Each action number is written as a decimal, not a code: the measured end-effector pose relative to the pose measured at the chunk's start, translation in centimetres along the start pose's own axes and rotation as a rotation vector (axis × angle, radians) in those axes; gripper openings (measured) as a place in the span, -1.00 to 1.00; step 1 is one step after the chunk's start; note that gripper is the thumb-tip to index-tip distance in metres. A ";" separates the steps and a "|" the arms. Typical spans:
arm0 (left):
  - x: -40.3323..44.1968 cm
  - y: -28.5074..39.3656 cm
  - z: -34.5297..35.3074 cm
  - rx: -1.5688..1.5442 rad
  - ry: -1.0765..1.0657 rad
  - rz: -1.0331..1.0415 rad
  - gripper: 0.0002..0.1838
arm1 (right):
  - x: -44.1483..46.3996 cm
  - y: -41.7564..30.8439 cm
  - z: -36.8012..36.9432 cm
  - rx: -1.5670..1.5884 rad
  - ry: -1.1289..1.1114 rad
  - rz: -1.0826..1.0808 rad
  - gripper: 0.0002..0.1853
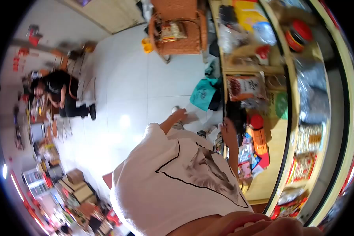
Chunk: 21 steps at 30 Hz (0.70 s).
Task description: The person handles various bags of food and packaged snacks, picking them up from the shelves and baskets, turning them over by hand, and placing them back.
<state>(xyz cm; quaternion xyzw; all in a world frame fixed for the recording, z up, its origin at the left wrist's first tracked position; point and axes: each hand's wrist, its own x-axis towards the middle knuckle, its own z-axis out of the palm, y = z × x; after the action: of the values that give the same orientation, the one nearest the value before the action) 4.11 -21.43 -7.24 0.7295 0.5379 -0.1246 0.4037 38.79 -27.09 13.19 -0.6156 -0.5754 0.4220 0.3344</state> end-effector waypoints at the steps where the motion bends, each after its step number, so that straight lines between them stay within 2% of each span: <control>1: 1.3 -7.8 2.9 0.095 0.035 0.126 -0.65 | 1.3 -0.4 1.9 -0.082 -0.319 0.022 -0.50; 3: -3.3 -12.9 2.8 -0.232 0.285 -0.337 -0.71 | 4.1 -1.7 5.3 -0.256 -0.925 0.088 -0.45; 4: -6.1 -14.0 1.8 -0.241 0.299 -0.417 -0.70 | 5.7 -1.9 6.8 -0.269 -0.979 0.262 -0.38; 5: -8.6 -16.1 0.8 -0.259 0.305 -0.488 -0.70 | 7.6 -1.5 9.5 -0.330 -0.830 0.196 -0.39; 7: -10.0 -24.3 4.6 0.130 0.247 -0.132 -0.66 | 10.2 0.3 12.8 -0.438 -0.530 0.053 -0.41; 9: -12.8 -25.6 3.7 -0.467 0.259 -0.479 -0.64 | 13.3 -1.5 15.9 -0.371 -0.389 0.092 -0.44; 10: -14.1 -26.2 3.3 -0.741 0.332 -0.649 -0.64 | 14.8 -2.4 17.4 -0.330 -0.319 0.103 -0.45; 13: -17.1 -29.4 5.4 -0.915 0.631 -0.724 -0.64 | 17.8 -3.7 22.5 -0.282 -0.687 0.274 -0.49; 14: -19.4 -27.5 3.0 -1.147 0.599 -0.784 -0.63 | 19.1 -1.7 24.0 -0.328 -0.870 0.337 -0.43; 18: -21.2 -27.7 6.4 -1.375 0.638 -0.847 -0.61 | 22.1 -2.7 27.9 -0.628 -0.994 0.219 -0.35; 20: -21.3 -26.4 7.9 -1.424 0.675 -0.907 -0.63 | 24.6 -2.7 29.4 -0.604 -0.964 0.172 -0.37; 21: -21.2 -26.2 9.0 -1.447 0.600 -0.933 -0.64 | 25.8 -2.8 30.3 -0.583 -0.945 0.150 -0.39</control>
<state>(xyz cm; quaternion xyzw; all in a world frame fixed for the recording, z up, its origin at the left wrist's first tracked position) -25.06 -39.96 -11.88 0.0086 0.8077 0.2874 0.5147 9.76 -3.49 -0.52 -0.4658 -0.7101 0.4983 -0.1748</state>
